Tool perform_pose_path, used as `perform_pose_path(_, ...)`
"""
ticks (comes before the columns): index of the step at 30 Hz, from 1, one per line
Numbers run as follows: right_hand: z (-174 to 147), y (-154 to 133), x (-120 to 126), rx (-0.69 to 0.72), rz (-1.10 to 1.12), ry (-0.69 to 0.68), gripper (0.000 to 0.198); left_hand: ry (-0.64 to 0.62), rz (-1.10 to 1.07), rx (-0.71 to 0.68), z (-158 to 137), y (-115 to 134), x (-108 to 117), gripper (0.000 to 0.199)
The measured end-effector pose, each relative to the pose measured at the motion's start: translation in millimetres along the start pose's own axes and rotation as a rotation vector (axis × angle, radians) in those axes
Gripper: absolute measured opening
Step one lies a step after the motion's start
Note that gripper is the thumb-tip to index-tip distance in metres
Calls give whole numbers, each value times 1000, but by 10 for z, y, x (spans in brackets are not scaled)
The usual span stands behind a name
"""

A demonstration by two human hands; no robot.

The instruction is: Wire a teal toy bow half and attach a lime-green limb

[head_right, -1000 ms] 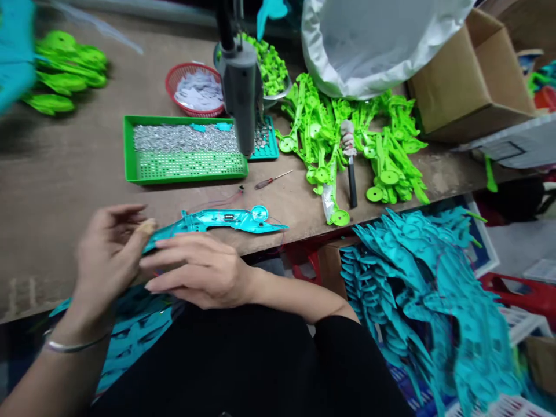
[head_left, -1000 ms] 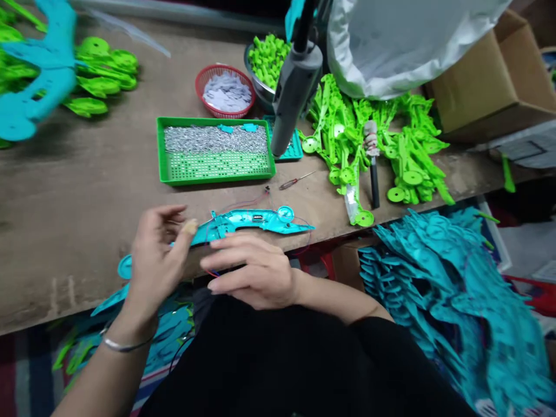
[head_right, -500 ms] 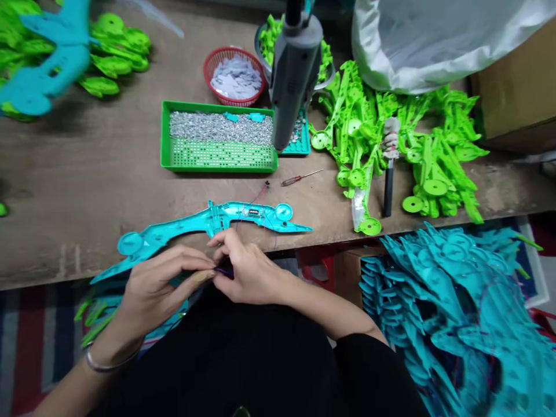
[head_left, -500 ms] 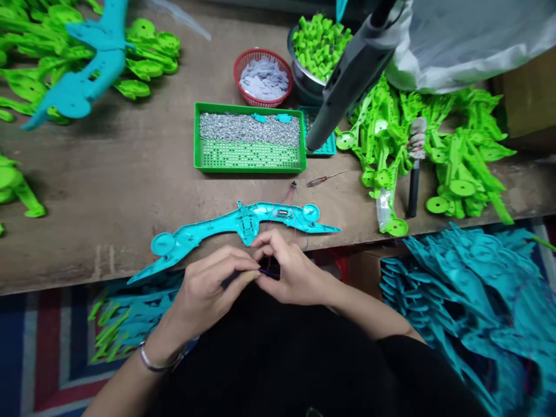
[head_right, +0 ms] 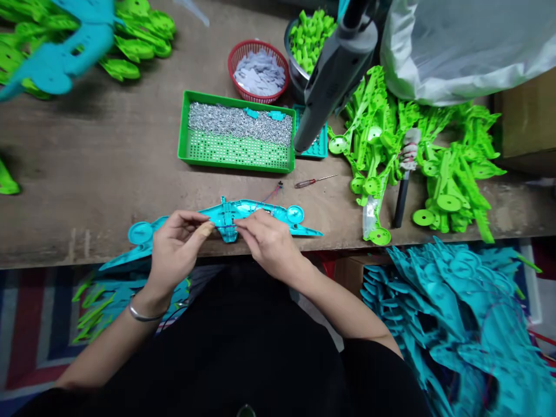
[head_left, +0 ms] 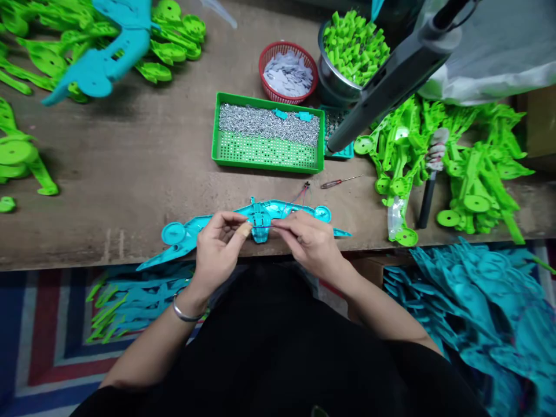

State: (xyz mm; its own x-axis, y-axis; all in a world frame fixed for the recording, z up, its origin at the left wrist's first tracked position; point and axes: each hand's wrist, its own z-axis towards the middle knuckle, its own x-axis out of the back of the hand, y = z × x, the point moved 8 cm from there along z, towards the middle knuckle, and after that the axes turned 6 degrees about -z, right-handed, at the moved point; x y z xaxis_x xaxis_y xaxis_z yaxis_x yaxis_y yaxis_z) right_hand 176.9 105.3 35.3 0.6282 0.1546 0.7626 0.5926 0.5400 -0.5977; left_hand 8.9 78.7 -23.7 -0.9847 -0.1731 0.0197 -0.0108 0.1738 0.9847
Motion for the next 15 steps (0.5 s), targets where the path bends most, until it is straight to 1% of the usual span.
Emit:
perform_pose_path(2,27,39,6,20,-104,-41,16,-59,109,-88,17,50,-20,25)
perform_pose_path(3,43,50,0,38,-171,-83,18,-102,218,-165,17,101,-42,34)
perform_pose_path(5,78,51,-15,99,-342,-173,22,-176,488,-325,0,189,-101,63)
perform_pose_path(6,94,43,-26,137,-433,-216,24,-201,616,-381,-6,203,-132,78)
perform_pose_path(8,124,22,-55,209,-592,-287,26,-240,799,-412,0,163,-183,103)
perform_pose_path(9,137,12,-73,235,-651,-315,26,-255,858,-405,9,124,-205,110)
perform_pose_path(10,148,1,-96,258,-692,-343,25,-265,901,-397,18,86,-224,112)
perform_pose_path(12,162,-23,-149,290,-730,-390,23,-268,950,-392,33,28,-255,109)
perform_pose_path(15,171,-30,-218,279,-714,-433,23,-245,971,-397,48,-8,-270,102)
